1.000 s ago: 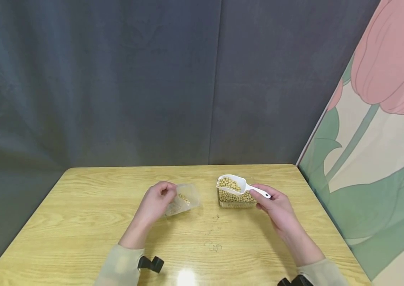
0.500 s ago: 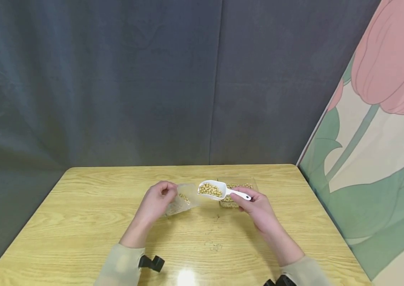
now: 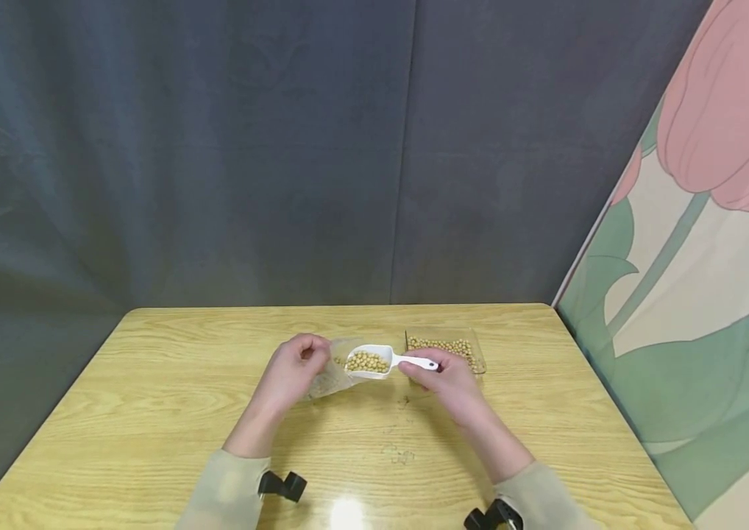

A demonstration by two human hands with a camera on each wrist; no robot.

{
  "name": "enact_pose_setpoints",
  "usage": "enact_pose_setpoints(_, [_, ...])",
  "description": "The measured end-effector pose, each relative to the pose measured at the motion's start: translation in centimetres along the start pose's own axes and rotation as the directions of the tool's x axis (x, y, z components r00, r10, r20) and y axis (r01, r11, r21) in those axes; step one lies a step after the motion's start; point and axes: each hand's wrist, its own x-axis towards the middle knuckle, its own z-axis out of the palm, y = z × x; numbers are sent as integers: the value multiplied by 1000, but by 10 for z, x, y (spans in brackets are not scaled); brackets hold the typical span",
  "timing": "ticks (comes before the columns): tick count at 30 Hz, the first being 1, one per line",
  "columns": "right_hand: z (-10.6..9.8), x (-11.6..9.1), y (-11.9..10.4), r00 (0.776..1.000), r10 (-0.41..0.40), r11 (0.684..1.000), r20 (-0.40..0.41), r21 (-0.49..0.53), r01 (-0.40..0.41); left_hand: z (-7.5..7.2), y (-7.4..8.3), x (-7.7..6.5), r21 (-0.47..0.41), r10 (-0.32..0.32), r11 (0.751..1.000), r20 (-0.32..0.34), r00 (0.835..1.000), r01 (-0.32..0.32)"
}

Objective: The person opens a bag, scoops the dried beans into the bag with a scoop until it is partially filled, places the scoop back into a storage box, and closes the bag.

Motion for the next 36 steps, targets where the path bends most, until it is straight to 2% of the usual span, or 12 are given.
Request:
enact_pose_setpoints(7, [11,3,-12,995,-101,983,19,-153,103,0,0,-1,-7,-3,1000,4,1000,3])
enact_pose_setpoints(14, [20,3,-28,980,-195,932,46,-301,199,0,2,-1,5,-4,1000,-8,1000,4])
enact_pose_setpoints(17, [22,2,-33,969,-241,902,55,-357,244,0,2,0,8,-6,1000,-14,1000,6])
enact_pose_setpoints(23, [22,2,-40,953,-294,864,75,-405,299,-1,2,-1,2,-8,1000,-16,1000,8])
enact_pose_setpoints(28, [16,-2,-45,953,-293,865,80,-401,300,-1,3,-1,0,-9,1000,-17,1000,9])
enact_pose_setpoints(32, [5,-5,-47,955,-289,868,70,-402,292,-1,3,-1,5,-5,1000,-16,1000,5])
enact_pose_setpoints(36, [-12,-8,-49,964,-260,889,49,-377,258,-2,2,0,9,-3,1000,-13,1000,3])
